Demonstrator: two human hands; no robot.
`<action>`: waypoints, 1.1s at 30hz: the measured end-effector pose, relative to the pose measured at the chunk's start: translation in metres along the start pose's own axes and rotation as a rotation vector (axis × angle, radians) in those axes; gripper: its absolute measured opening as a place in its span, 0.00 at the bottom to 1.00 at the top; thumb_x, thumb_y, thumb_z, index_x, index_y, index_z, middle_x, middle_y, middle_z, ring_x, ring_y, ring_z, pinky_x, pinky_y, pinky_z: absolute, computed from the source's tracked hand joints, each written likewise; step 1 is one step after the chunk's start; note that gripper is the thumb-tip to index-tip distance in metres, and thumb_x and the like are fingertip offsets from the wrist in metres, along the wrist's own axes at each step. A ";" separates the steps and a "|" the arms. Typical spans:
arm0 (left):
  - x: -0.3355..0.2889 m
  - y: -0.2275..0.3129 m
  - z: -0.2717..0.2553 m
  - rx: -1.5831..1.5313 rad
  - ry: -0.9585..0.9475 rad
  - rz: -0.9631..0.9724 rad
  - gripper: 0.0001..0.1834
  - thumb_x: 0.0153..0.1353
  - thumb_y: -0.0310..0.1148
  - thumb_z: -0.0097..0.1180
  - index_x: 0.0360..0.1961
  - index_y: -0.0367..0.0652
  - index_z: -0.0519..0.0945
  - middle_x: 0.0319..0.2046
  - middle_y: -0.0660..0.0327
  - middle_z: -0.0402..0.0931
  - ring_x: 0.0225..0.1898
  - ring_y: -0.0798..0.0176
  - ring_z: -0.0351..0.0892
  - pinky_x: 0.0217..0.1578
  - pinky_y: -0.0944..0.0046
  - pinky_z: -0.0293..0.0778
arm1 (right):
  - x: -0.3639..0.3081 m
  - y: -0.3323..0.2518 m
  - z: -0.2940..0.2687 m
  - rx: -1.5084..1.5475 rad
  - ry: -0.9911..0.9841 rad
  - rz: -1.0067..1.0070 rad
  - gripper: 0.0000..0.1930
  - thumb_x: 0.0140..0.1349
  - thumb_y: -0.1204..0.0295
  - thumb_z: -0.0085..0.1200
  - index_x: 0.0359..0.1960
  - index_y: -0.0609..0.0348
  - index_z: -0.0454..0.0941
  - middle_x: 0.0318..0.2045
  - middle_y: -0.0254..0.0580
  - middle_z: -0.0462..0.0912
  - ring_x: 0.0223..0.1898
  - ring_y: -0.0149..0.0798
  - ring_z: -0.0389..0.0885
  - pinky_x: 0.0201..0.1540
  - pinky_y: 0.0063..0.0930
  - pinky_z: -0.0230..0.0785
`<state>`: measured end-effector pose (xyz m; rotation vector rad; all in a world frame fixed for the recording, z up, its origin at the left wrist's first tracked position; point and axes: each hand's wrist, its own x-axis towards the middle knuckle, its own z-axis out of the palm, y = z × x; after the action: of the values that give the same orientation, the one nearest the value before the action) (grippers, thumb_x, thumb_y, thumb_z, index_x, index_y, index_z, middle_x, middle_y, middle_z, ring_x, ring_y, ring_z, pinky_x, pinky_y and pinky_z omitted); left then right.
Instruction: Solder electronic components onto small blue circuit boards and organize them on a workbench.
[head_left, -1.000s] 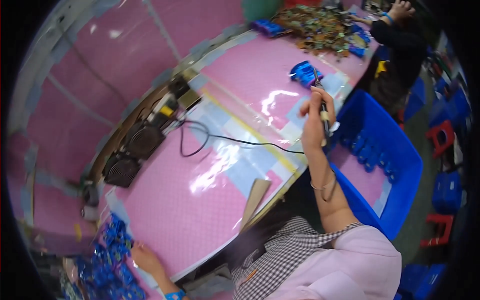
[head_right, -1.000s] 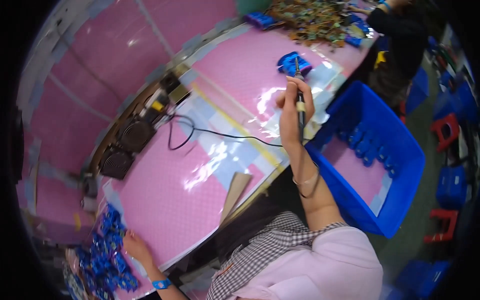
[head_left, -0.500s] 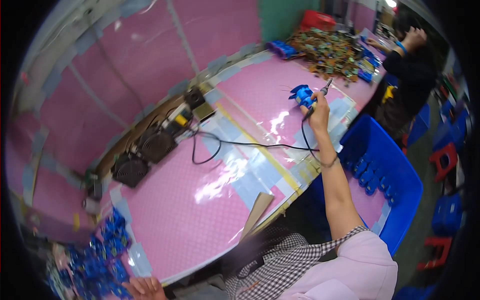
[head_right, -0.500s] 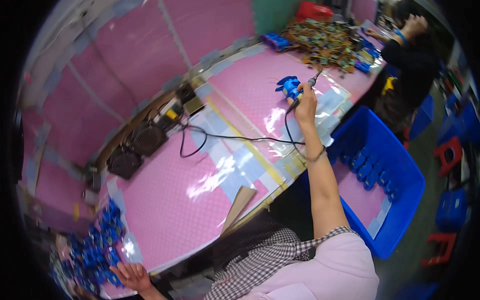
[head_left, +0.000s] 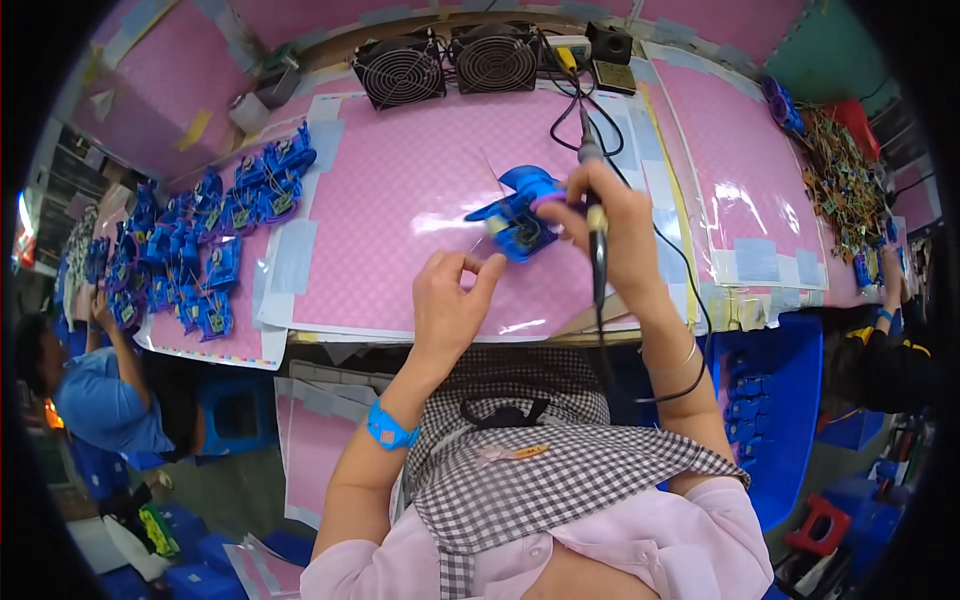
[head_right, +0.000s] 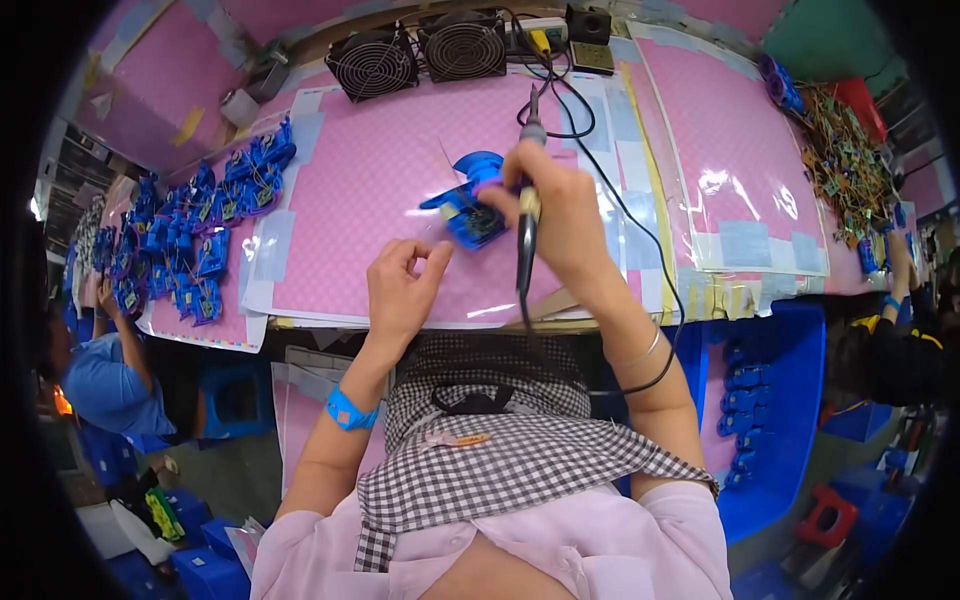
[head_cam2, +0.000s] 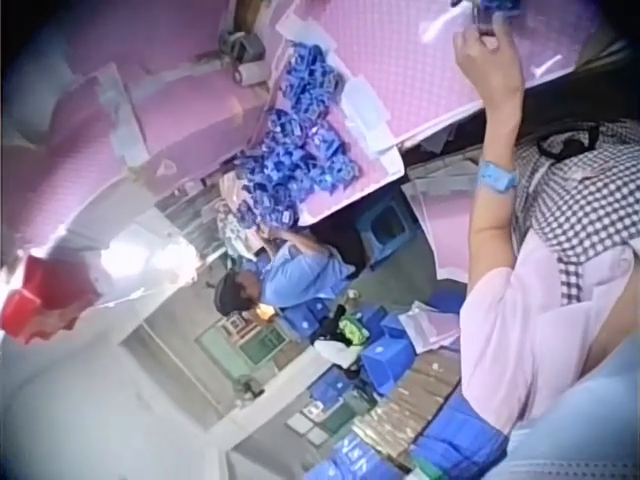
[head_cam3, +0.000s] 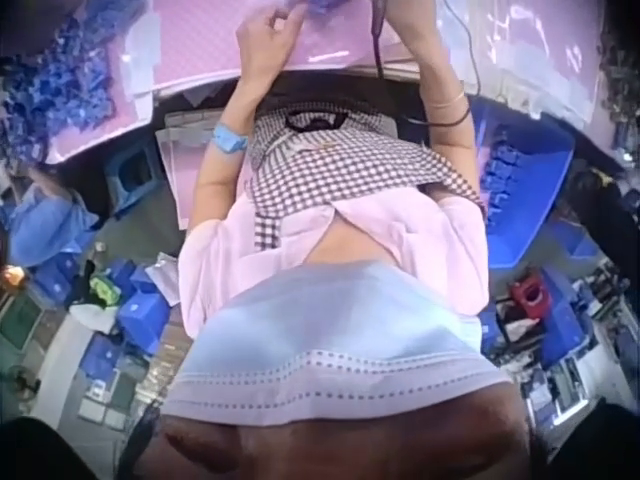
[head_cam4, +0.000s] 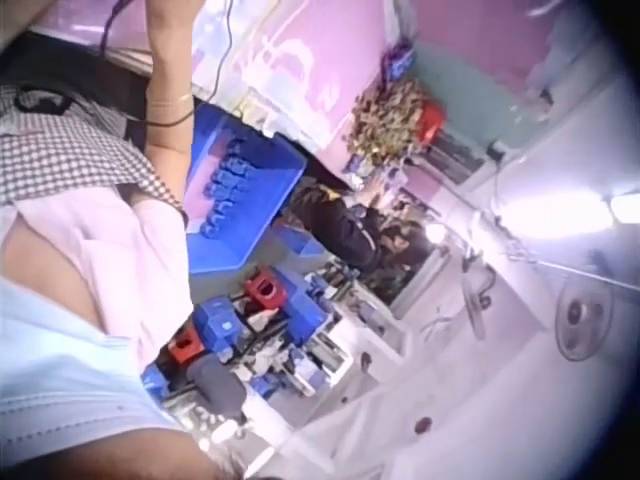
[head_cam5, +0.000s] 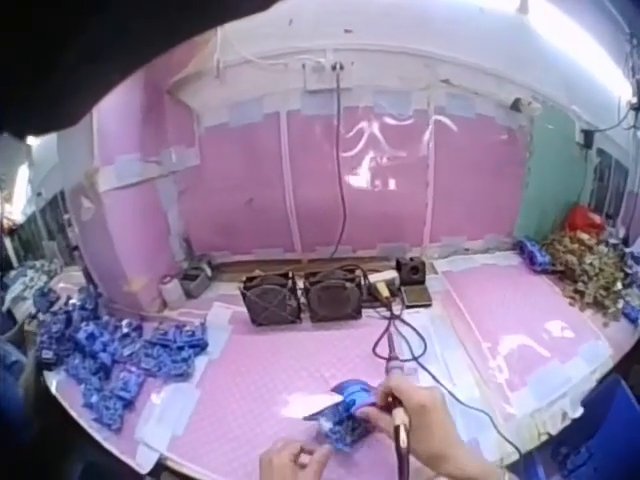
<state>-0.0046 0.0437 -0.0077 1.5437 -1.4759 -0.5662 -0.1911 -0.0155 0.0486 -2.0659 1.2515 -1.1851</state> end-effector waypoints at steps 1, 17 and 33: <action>0.001 0.000 0.000 0.010 -0.011 -0.011 0.17 0.53 0.40 0.65 0.22 0.35 0.78 0.22 0.52 0.72 0.22 0.55 0.72 0.24 0.58 0.67 | 0.012 -0.001 -0.002 0.086 -0.019 0.023 0.13 0.52 0.77 0.64 0.26 0.62 0.68 0.25 0.43 0.81 0.19 0.27 0.78 0.20 0.20 0.68; 0.019 -0.021 0.000 0.285 -0.064 -0.046 0.25 0.48 0.49 0.65 0.14 0.34 0.76 0.18 0.49 0.75 0.22 0.50 0.75 0.25 0.56 0.69 | 0.005 0.066 0.028 -0.263 0.077 -0.333 0.16 0.45 0.76 0.66 0.27 0.61 0.67 0.27 0.49 0.77 0.41 0.49 0.80 0.38 0.35 0.71; 0.014 -0.001 -0.073 -0.504 -0.007 -0.422 0.08 0.59 0.32 0.57 0.29 0.38 0.80 0.17 0.69 0.65 0.21 0.71 0.63 0.26 0.68 0.63 | -0.053 0.009 0.003 0.125 0.084 -0.096 0.15 0.64 0.59 0.53 0.31 0.59 0.71 0.28 0.38 0.80 0.24 0.29 0.70 0.30 0.22 0.64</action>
<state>0.0589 0.0508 0.0306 1.4378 -0.9080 -1.0976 -0.2047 0.0266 0.0170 -2.0232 1.0961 -1.3703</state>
